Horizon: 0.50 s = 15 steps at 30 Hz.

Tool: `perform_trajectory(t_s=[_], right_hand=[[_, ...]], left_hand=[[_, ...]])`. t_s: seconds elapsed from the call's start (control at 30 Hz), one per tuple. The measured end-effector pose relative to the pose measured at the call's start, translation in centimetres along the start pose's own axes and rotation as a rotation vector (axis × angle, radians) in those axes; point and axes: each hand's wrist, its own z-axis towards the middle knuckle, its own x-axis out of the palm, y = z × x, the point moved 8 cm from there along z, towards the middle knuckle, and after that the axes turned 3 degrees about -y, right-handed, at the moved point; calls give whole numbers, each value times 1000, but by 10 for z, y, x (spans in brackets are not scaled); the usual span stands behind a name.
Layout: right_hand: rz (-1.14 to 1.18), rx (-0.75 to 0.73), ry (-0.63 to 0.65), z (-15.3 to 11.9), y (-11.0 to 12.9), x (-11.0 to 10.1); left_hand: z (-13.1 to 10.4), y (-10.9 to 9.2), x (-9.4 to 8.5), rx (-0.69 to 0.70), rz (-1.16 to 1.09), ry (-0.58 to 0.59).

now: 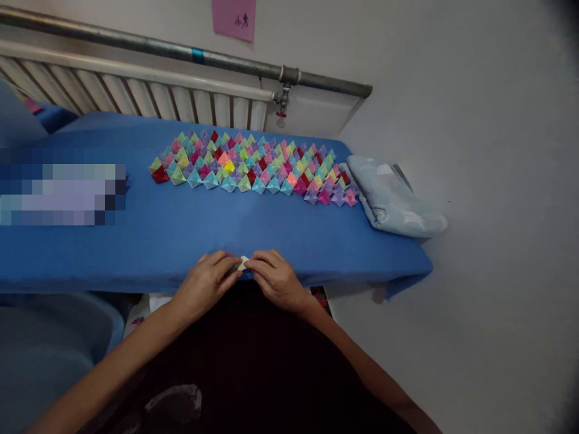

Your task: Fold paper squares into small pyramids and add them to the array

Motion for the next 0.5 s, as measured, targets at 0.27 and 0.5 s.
perform_trajectory(t_s=[0.27,0.5], right_hand=[[220,-30,47,24,10,-17],[353,-26,30,24,14,-20]], left_hand=[[8,13,2,-427,-593,297],[-9,8,12,-697,-917,563]])
